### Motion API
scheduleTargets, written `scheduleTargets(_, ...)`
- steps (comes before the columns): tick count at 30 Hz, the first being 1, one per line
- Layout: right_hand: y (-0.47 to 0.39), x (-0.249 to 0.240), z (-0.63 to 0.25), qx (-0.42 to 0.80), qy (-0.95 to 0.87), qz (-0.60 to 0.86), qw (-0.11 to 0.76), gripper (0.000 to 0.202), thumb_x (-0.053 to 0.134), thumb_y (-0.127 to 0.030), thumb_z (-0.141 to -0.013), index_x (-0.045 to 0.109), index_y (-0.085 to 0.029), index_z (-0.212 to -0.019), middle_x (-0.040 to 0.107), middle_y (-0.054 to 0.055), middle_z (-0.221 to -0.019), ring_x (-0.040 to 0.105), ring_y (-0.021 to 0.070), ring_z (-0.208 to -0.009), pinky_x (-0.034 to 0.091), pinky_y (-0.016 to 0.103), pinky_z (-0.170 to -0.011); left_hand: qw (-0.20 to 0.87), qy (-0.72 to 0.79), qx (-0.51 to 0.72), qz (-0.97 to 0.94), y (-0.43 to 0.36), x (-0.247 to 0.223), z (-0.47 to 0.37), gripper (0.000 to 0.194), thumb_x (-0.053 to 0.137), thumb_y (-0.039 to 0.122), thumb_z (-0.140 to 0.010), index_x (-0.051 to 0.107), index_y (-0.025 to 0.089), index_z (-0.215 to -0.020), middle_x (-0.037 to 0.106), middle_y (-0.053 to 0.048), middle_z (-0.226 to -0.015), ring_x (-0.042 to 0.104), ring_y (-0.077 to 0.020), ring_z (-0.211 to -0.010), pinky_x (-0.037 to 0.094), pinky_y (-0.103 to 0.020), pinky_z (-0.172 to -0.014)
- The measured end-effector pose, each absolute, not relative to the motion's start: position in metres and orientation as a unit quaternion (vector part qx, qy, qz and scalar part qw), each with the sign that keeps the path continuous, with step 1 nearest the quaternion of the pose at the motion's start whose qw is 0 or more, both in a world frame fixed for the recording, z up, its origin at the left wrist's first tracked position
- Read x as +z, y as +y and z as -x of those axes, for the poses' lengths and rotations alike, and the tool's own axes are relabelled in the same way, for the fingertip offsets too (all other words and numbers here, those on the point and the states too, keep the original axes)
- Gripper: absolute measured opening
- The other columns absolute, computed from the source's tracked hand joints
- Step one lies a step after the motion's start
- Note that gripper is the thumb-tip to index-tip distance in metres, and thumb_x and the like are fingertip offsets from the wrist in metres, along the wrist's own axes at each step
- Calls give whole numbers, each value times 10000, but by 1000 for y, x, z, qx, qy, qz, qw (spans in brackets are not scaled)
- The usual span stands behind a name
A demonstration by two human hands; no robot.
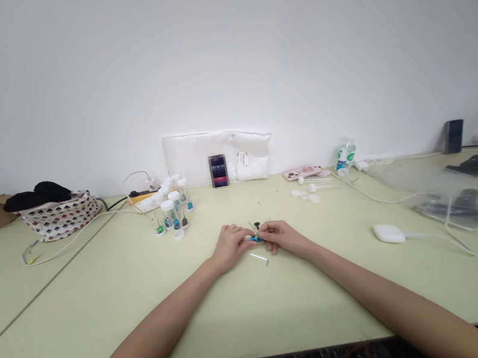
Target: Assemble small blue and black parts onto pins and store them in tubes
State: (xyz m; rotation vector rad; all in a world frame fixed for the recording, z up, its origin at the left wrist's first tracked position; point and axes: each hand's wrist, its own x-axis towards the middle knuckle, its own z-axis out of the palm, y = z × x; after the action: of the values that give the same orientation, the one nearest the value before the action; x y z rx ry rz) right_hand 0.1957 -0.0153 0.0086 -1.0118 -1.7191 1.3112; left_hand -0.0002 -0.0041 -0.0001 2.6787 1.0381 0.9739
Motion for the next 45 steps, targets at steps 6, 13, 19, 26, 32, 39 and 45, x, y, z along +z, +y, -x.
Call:
scheduleTargets(6,-15,9,-196,514,-670,391,366,344,566,-467,-716,575,-139,-822,544,-13,-544,506,78,-451,450,204,-454,50,343,316,-883,-4,0,1,304,406,459,-812,582,238,-924,593,-10,-731,482,-146,-736,285,-306,-751)
scheduleTargets(13,-13,7,-196,528,-661,391,362,354,528,-482,-741,569,-135,-794,566,4,-589,520,81,-461,445,201,-435,54,339,313,-886,-5,1,0,308,400,465,-813,577,244,-933,587,-3,-713,479,-141,-723,283,-302,-749)
scheduleTargets(19,-14,8,-196,517,-669,394,360,357,556,-474,-724,573,-131,-822,552,-6,-558,512,78,-459,451,198,-451,54,342,309,-886,-5,1,0,311,400,462,-814,580,240,-939,595,-11,-731,484,-147,-741,280,-306,-754)
scheduleTargets(26,-14,7,-195,517,-668,394,361,365,548,-485,-725,570,-135,-825,551,-7,-546,512,80,-453,456,205,-457,53,347,310,-884,-6,2,0,303,406,458,-813,581,246,-940,597,-11,-742,487,-148,-746,282,-307,-756)
scheduleTargets(32,-14,7,-196,524,-667,391,357,368,524,-490,-742,570,-130,-805,570,9,-597,519,77,-460,445,196,-435,56,344,307,-886,-6,2,0,301,407,455,-813,583,245,-939,592,-9,-724,485,-145,-735,284,-306,-754)
scheduleTargets(39,-14,8,-195,526,-663,390,362,382,555,-501,-709,574,-131,-807,574,6,-583,524,82,-462,448,206,-445,57,339,311,-886,-7,3,0,312,400,465,-813,582,246,-941,586,-7,-714,484,-144,-732,286,-305,-753)
scheduleTargets(45,-15,9,-195,511,-668,400,364,368,557,-485,-718,585,-138,-838,560,1,-566,523,86,-472,464,213,-468,59,353,318,-878,-5,2,0,307,406,459,-812,581,241,-938,589,-7,-716,481,-147,-728,287,-306,-747)
